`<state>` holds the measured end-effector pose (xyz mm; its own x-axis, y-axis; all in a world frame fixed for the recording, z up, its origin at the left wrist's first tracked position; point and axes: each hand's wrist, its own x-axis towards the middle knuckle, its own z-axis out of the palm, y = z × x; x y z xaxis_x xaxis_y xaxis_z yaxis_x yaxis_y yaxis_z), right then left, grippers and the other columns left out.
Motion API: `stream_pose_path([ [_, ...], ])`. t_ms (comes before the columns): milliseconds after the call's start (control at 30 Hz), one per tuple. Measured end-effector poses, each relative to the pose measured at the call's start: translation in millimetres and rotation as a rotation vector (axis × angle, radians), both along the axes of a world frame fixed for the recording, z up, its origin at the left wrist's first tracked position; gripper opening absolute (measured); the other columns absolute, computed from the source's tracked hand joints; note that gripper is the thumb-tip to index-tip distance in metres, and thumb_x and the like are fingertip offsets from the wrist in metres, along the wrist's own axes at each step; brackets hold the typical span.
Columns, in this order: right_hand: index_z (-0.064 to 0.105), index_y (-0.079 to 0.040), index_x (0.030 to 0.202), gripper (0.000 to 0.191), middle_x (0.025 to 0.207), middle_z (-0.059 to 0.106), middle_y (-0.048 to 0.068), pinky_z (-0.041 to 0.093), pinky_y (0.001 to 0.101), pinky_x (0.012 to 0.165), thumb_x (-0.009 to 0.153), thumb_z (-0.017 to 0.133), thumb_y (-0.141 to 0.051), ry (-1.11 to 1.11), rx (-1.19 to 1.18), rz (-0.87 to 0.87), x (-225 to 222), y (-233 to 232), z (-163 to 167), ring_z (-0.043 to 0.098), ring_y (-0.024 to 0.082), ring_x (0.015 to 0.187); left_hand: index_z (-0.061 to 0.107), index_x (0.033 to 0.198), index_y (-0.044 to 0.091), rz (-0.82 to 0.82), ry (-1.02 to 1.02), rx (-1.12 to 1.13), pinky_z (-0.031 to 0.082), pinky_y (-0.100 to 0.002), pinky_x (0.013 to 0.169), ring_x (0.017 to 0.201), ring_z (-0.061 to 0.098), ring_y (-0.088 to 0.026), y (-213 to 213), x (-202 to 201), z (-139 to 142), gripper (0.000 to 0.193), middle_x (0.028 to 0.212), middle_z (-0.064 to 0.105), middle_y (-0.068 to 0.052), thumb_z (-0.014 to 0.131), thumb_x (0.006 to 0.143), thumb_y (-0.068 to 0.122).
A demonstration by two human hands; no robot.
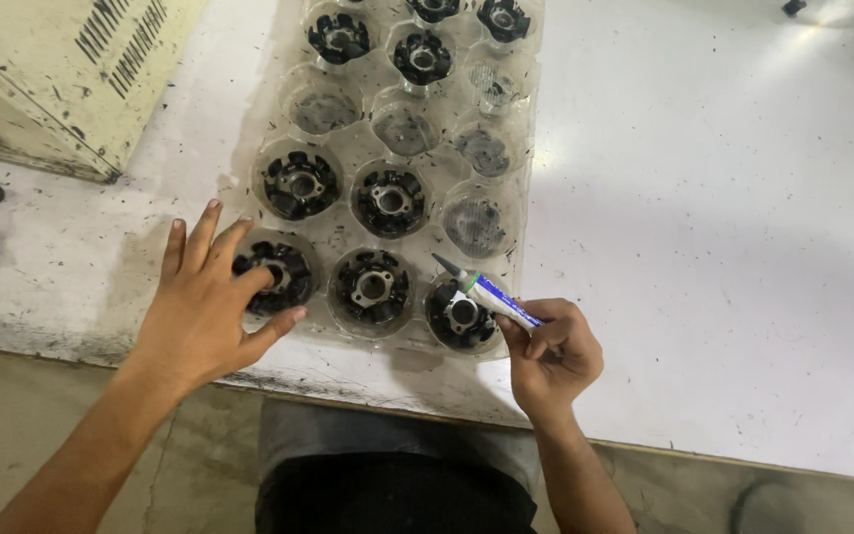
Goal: The person picks black plastic rotor-like components one at a time from a blister tray and squeezes adhesive from a tube onto each part, then places the treated part back into the tray. They work through the tray, applying adhesive to each component in turn.
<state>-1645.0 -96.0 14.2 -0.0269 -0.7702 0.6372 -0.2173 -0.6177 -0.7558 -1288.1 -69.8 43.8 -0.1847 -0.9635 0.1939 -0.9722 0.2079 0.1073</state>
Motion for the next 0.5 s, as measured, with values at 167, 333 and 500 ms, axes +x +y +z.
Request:
stream_pose_path([
  [167, 0.043, -0.009, 0.077, 0.042, 0.104, 0.070, 0.014, 0.048, 0.0194, 0.066, 0.093, 0.078, 0.008, -0.137, 0.078, -0.073, -7, 6, -8, 0.058, 0.004, 0.076, 0.069, 0.099, 0.008, 0.071, 0.173, 0.078, 0.027, -0.060, 0.119, 0.146, 0.029, -0.046, 5, -7, -2, 0.050, 0.144, 0.041, -0.025, 0.061, 0.091, 0.057],
  [333, 0.043, -0.008, 0.082, 0.037, 0.107, 0.065, 0.016, 0.066, 0.0369, 0.079, 0.095, 0.072, 0.010, -0.481, 0.193, 0.142, -10, 4, -2, 0.072, 0.020, 0.089, 0.063, 0.115, 0.004, -0.025, 0.794, -0.003, 0.044, -0.052, 0.106, 0.134, 0.052, -0.041, 16, -24, 6, 0.043, 0.146, 0.051, -0.026, 0.066, 0.095, 0.042],
  [500, 0.043, -0.008, 0.083, 0.038, 0.114, 0.066, 0.019, 0.064, 0.0385, 0.085, 0.089, 0.073, 0.014, -0.545, 0.283, 0.239, -7, 5, 10, 0.072, 0.023, 0.096, 0.059, 0.129, 0.006, -0.348, 1.751, 0.001, 0.045, -0.047, 0.113, 0.131, 0.056, -0.034, -5, -48, 4, 0.043, 0.144, 0.061, -0.022, 0.077, 0.097, 0.028],
])
